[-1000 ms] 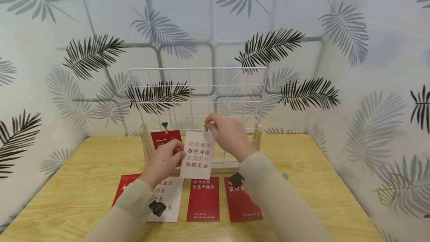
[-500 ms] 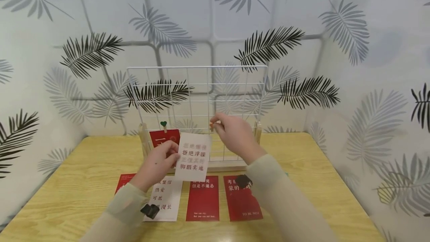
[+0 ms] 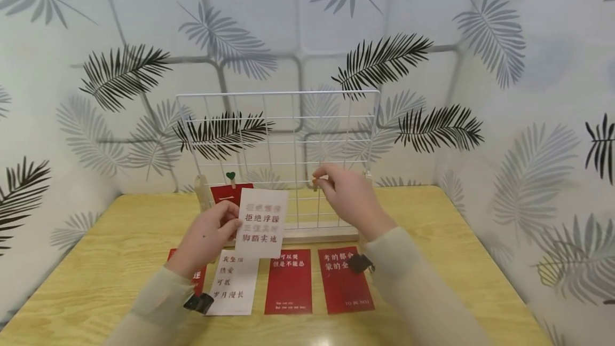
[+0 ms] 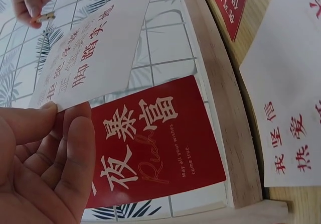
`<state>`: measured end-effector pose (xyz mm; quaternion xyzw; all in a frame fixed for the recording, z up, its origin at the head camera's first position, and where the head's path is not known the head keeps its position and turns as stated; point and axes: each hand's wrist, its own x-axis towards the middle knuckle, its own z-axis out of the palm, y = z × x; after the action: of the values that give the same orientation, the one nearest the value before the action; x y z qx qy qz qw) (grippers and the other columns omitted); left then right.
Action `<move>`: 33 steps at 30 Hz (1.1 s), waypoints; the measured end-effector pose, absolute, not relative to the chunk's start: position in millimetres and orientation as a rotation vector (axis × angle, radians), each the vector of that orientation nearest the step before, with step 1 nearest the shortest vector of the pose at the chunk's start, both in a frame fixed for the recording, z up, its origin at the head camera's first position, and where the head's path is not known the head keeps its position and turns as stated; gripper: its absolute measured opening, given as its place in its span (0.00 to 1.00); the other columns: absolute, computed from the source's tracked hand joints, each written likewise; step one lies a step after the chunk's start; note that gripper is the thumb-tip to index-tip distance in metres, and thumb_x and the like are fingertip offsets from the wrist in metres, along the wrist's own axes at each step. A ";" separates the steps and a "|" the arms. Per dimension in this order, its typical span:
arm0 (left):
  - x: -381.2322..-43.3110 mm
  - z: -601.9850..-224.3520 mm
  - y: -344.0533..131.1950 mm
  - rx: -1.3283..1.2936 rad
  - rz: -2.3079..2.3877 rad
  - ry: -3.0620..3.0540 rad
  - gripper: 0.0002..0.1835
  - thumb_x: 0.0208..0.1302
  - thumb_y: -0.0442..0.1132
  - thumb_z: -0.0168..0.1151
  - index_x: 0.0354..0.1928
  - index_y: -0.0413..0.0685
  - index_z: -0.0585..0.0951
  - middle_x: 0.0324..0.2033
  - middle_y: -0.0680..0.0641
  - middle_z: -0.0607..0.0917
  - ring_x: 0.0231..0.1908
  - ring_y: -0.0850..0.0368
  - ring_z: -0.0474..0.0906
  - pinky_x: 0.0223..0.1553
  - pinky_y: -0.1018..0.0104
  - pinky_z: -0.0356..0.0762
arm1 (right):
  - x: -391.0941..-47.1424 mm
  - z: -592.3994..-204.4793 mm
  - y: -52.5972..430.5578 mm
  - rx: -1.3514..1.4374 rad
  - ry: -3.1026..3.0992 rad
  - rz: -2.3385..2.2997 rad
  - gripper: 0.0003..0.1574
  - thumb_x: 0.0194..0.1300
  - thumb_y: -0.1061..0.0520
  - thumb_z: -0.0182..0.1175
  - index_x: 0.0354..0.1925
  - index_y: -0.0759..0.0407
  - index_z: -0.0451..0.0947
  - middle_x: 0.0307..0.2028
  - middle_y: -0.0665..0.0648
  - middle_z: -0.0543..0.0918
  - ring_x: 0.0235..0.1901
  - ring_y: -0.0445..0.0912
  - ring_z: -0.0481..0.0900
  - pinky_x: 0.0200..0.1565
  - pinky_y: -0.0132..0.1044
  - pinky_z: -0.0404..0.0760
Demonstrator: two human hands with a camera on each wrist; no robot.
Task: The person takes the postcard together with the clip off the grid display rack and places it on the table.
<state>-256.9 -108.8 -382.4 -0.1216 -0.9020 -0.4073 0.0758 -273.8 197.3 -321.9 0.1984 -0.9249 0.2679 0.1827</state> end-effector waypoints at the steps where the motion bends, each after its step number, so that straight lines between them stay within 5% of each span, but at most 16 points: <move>1: -256.4 -382.5 -110.4 -0.367 -1.217 -2.706 0.04 0.71 0.36 0.63 0.43 0.52 0.78 0.32 0.52 0.81 0.31 0.55 0.77 0.32 0.63 0.78 | -272.7 -322.6 199.6 0.552 -2.617 0.769 0.11 0.76 0.54 0.58 0.53 0.49 0.81 0.25 0.47 0.80 0.20 0.44 0.72 0.22 0.40 0.72; 20: -247.7 -379.7 -137.4 -0.337 -1.231 -2.720 0.03 0.72 0.35 0.61 0.44 0.49 0.78 0.34 0.49 0.81 0.33 0.52 0.79 0.35 0.63 0.81 | -264.1 -338.4 234.1 0.503 -2.618 0.779 0.12 0.74 0.55 0.61 0.53 0.51 0.84 0.30 0.46 0.83 0.25 0.43 0.77 0.26 0.40 0.77; 27: -245.6 -380.8 -151.2 -0.345 -1.180 -2.731 0.03 0.72 0.35 0.61 0.44 0.49 0.77 0.34 0.49 0.81 0.33 0.52 0.79 0.33 0.63 0.79 | -262.1 -342.9 246.3 0.478 -2.616 0.763 0.12 0.74 0.54 0.61 0.53 0.50 0.85 0.26 0.48 0.80 0.23 0.44 0.73 0.22 0.38 0.72; 33: -240.6 -376.3 -165.2 -0.338 -1.118 -2.721 0.04 0.72 0.35 0.61 0.45 0.48 0.78 0.34 0.50 0.82 0.33 0.54 0.78 0.36 0.62 0.78 | -258.6 -349.6 257.3 0.469 -2.609 0.760 0.12 0.75 0.53 0.60 0.53 0.51 0.85 0.33 0.47 0.85 0.25 0.42 0.76 0.25 0.38 0.75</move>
<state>-240.6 -165.2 -376.3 -0.1138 -0.9152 -0.3760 0.0904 -258.6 257.3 -349.6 0.1668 -0.9287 0.2705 0.1910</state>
